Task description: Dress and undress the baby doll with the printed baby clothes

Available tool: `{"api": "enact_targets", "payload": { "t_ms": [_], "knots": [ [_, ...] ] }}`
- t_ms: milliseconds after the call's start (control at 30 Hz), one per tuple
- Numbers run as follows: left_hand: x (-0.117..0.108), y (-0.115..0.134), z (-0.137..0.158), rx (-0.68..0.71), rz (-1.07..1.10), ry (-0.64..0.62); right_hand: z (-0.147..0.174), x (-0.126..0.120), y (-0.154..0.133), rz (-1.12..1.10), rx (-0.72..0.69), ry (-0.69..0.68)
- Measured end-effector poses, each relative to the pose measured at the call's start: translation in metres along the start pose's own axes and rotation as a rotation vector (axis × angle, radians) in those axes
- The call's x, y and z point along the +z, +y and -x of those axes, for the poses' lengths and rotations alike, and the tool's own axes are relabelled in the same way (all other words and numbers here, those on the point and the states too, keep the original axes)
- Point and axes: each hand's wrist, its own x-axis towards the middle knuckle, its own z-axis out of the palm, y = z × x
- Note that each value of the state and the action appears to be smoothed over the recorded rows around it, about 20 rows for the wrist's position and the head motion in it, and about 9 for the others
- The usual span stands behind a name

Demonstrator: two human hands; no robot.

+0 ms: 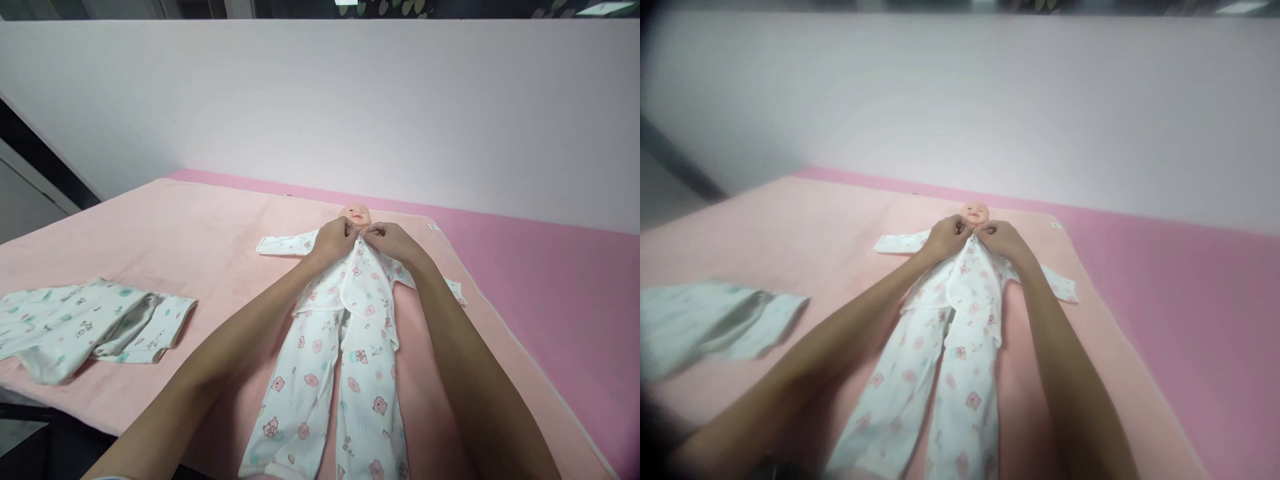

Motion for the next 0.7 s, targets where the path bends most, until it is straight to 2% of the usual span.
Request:
{"api": "enact_targets", "payload": {
  "t_ms": [133, 233, 333, 433, 500, 600, 700],
  "knots": [
    [-0.019, 0.011, 0.022, 0.002, 0.048, -0.008, 0.024, -0.011, -0.024, 0.158, -0.067, 0.065],
    [-0.043, 0.014, 0.068, 0.109, -0.017, -0.055, 0.068, -0.016, -0.04, 0.216, -0.162, 0.072],
    [-0.064, 0.008, 0.124, 0.195, -0.09, -0.177, 0.121, -0.013, -0.038, 0.286, -0.209, -0.092],
    [-0.068, 0.0, 0.161, 0.158, -0.213, -0.22, 0.157, -0.001, -0.024, 0.378, -0.201, -0.251],
    [-0.062, -0.001, 0.167, 0.147, -0.283, -0.19, 0.165, 0.011, -0.017, 0.434, -0.208, -0.216],
    [-0.053, 0.002, 0.157, 0.205, -0.369, -0.122, 0.164, 0.022, -0.017, 0.536, -0.298, -0.087],
    [-0.06, -0.003, 0.141, 0.204, -0.361, -0.086, 0.162, 0.011, -0.016, 0.582, -0.344, 0.018]
  ]
}}
